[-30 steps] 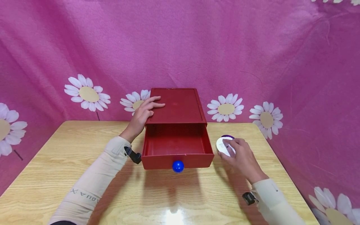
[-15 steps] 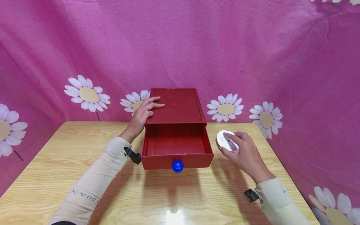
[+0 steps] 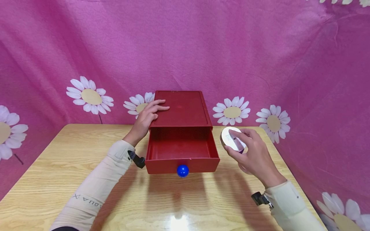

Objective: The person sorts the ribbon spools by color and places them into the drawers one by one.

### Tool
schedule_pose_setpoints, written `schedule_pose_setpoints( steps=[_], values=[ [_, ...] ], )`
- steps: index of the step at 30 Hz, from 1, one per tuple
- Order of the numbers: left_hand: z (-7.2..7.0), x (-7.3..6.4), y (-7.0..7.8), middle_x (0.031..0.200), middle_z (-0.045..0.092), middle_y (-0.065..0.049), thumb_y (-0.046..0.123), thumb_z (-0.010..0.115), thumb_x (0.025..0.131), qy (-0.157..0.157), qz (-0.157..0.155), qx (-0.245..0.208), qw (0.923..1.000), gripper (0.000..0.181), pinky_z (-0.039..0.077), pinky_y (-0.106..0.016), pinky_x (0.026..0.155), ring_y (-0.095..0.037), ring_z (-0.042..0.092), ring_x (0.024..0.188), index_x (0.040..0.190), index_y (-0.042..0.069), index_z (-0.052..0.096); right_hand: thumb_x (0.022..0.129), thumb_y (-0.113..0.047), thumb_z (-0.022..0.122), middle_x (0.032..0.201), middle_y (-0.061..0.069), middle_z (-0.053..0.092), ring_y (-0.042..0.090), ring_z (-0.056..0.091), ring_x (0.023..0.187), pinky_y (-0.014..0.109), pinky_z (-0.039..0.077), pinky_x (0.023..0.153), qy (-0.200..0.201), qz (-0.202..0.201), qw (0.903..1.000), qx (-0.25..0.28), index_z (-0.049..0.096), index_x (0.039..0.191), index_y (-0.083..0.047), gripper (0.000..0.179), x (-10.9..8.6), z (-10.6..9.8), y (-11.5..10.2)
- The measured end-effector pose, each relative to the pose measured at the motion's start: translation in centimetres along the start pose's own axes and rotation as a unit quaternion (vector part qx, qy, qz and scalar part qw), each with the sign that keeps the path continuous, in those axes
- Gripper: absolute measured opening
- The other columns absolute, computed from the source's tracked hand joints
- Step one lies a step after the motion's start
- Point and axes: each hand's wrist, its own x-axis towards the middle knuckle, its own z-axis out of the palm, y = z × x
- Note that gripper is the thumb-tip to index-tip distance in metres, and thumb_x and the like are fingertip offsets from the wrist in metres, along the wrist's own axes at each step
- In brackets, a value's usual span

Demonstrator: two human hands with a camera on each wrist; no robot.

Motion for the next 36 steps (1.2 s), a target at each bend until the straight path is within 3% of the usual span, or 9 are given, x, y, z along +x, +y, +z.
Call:
schedule_pose_setpoints(
  steps=[7, 13, 19, 26, 32, 36],
  values=[
    [0.0, 0.0, 0.0, 0.140, 0.050, -0.005, 0.008, 0.036, 0.084, -0.003, -0.004, 0.002, 1.0000, 0.048, 0.022, -0.044, 0.110, -0.018, 0.034, 0.135, 0.119, 0.011, 0.069, 0.062, -0.012, 0.085, 0.112, 0.014, 0.060, 0.026, 0.055, 0.100, 0.021, 0.035, 0.085, 0.034, -0.042, 0.9984, 0.020, 0.069, 0.120, -0.012, 0.060, 0.9, -0.8, -0.9],
    [0.1, 0.0, 0.0, 0.139, 0.051, -0.006, 0.007, 0.036, 0.084, -0.002, -0.003, 0.002, 1.0000, 0.048, 0.024, -0.044, 0.109, -0.017, 0.035, 0.134, 0.118, 0.011, 0.070, 0.063, -0.012, 0.086, 0.117, 0.013, 0.060, 0.024, 0.054, 0.103, 0.013, 0.032, 0.086, 0.033, -0.037, 0.9984, 0.026, 0.069, 0.122, -0.015, 0.062, 1.5, -1.6, -2.1],
    [0.1, 0.0, 0.0, 0.139, 0.051, -0.007, 0.007, 0.035, 0.084, -0.001, -0.001, 0.002, 1.0000, 0.048, 0.023, -0.045, 0.109, -0.017, 0.035, 0.134, 0.119, 0.010, 0.069, 0.062, -0.015, 0.088, 0.121, 0.012, 0.060, 0.026, 0.055, 0.105, 0.016, 0.035, 0.086, 0.032, -0.049, 0.9981, 0.021, 0.068, 0.123, -0.016, 0.064, 2.2, -2.0, -3.2],
    [0.0, 0.0, 0.0, 0.139, 0.050, -0.008, 0.007, 0.035, 0.084, -0.002, -0.003, 0.001, 1.0000, 0.048, 0.022, -0.045, 0.110, -0.017, 0.034, 0.135, 0.119, 0.010, 0.069, 0.063, -0.019, 0.086, 0.123, 0.013, 0.058, 0.027, 0.055, 0.107, 0.032, 0.042, 0.080, 0.015, -0.067, 0.9974, 0.023, 0.067, 0.125, -0.019, 0.065, 3.1, -2.0, -4.8],
    [0.0, 0.1, -0.1, 0.140, 0.050, -0.007, 0.006, 0.036, 0.085, -0.002, -0.004, -0.002, 1.0000, 0.048, 0.021, -0.046, 0.110, -0.019, 0.034, 0.135, 0.119, 0.010, 0.069, 0.065, -0.018, 0.085, 0.122, 0.009, 0.058, 0.019, 0.058, 0.101, 0.010, 0.041, 0.078, 0.001, -0.110, 0.9931, 0.040, 0.067, 0.125, -0.018, 0.063, 3.9, -1.6, -5.9],
    [0.0, 0.1, 0.0, 0.140, 0.050, -0.007, 0.006, 0.036, 0.085, -0.003, -0.005, -0.001, 1.0000, 0.048, 0.021, -0.046, 0.110, -0.018, 0.034, 0.135, 0.119, 0.010, 0.069, 0.067, -0.020, 0.084, 0.124, 0.010, 0.056, 0.020, 0.058, 0.103, 0.009, 0.040, 0.082, -0.015, -0.123, 0.9910, 0.051, 0.067, 0.125, -0.018, 0.061, 4.2, -1.4, -6.8]
  ],
)
